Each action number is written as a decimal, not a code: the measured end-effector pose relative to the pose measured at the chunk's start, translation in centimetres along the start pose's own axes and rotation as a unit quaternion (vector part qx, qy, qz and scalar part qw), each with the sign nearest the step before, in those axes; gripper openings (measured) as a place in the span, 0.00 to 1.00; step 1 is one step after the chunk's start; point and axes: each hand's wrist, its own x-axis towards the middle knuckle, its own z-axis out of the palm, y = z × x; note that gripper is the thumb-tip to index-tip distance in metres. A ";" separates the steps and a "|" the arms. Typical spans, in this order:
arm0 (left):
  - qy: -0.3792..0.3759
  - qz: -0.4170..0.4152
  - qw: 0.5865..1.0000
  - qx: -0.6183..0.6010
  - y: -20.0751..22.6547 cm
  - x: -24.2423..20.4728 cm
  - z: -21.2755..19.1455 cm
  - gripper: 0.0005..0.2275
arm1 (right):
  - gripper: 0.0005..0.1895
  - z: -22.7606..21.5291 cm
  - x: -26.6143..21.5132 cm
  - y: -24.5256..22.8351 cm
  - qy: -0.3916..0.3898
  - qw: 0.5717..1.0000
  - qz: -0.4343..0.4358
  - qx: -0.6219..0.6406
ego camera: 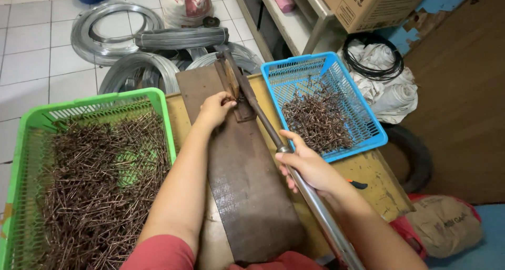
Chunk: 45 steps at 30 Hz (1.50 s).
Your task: Processing and sorting small metal rods using a manual lever-operated jig
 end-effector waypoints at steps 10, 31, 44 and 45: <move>-0.223 0.040 0.970 -0.088 0.8 -2.4 -1.4 0.12 | 0.39 0.3 0.3 0.3 0.010 1.000 0.001 -0.001; -0.323 -0.011 0.807 -0.494 1.0 -2.8 -1.2 0.12 | 0.30 -1.2 6.0 13.6 0.108 0.987 0.049 -0.104; -0.311 0.059 0.787 -0.529 2.8 -3.9 -1.5 0.25 | 0.23 0.0 4.9 11.9 0.146 0.974 0.030 -0.173; -0.317 0.046 0.789 -0.525 2.9 -4.0 -1.5 0.21 | 0.23 0.0 4.9 11.8 0.149 0.973 0.030 -0.171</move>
